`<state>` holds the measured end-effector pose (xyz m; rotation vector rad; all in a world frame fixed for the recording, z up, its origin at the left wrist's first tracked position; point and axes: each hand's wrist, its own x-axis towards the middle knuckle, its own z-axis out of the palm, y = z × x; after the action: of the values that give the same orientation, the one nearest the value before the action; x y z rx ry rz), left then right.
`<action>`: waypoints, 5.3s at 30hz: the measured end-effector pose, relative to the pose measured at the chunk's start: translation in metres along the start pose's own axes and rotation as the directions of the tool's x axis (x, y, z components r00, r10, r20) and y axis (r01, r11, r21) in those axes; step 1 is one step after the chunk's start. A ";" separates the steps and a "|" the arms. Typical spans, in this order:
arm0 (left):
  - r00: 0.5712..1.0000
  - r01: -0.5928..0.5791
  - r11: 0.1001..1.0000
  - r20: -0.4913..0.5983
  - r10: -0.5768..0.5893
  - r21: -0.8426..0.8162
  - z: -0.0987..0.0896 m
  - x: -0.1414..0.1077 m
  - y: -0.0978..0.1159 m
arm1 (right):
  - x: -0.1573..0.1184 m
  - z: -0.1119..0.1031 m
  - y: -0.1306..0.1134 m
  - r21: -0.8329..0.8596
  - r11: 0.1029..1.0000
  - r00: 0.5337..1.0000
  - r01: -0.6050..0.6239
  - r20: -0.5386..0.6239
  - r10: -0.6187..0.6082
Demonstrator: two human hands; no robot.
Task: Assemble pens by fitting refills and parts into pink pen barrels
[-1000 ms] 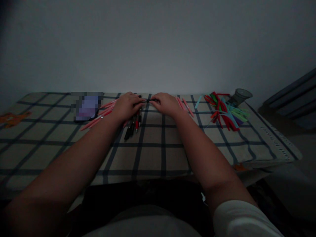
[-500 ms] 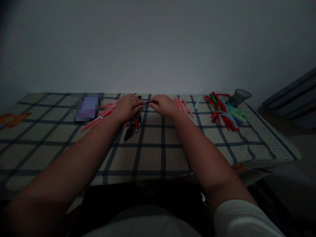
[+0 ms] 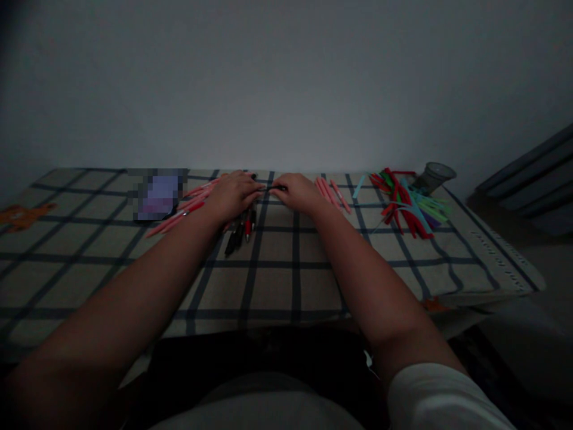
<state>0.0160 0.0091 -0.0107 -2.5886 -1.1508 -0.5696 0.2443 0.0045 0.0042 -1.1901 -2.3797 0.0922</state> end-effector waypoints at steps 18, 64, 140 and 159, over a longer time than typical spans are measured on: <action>0.999 -0.017 1.000 0.035 0.017 0.012 -0.003 0.000 0.005 | 0.001 0.005 0.005 -0.009 0.999 0.999 0.040 0.006 -0.040; 0.997 0.066 0.998 0.029 -0.066 0.002 -0.002 0.000 -0.009 | -0.003 -0.012 -0.001 -0.006 0.999 0.997 -0.043 0.067 0.044; 0.994 0.111 0.994 0.025 -0.110 -0.026 -0.004 -0.001 -0.005 | -0.002 -0.002 0.011 -0.036 0.999 0.996 -0.039 -0.076 0.036; 0.995 0.100 0.995 0.026 -0.100 -0.013 -0.003 0.000 -0.005 | -0.002 -0.002 0.012 -0.034 0.999 0.997 -0.036 -0.072 0.034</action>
<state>0.0111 0.0114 -0.0078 -2.5679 -1.2951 -0.5695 0.2549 0.0107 0.0018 -1.2312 -2.3080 0.0191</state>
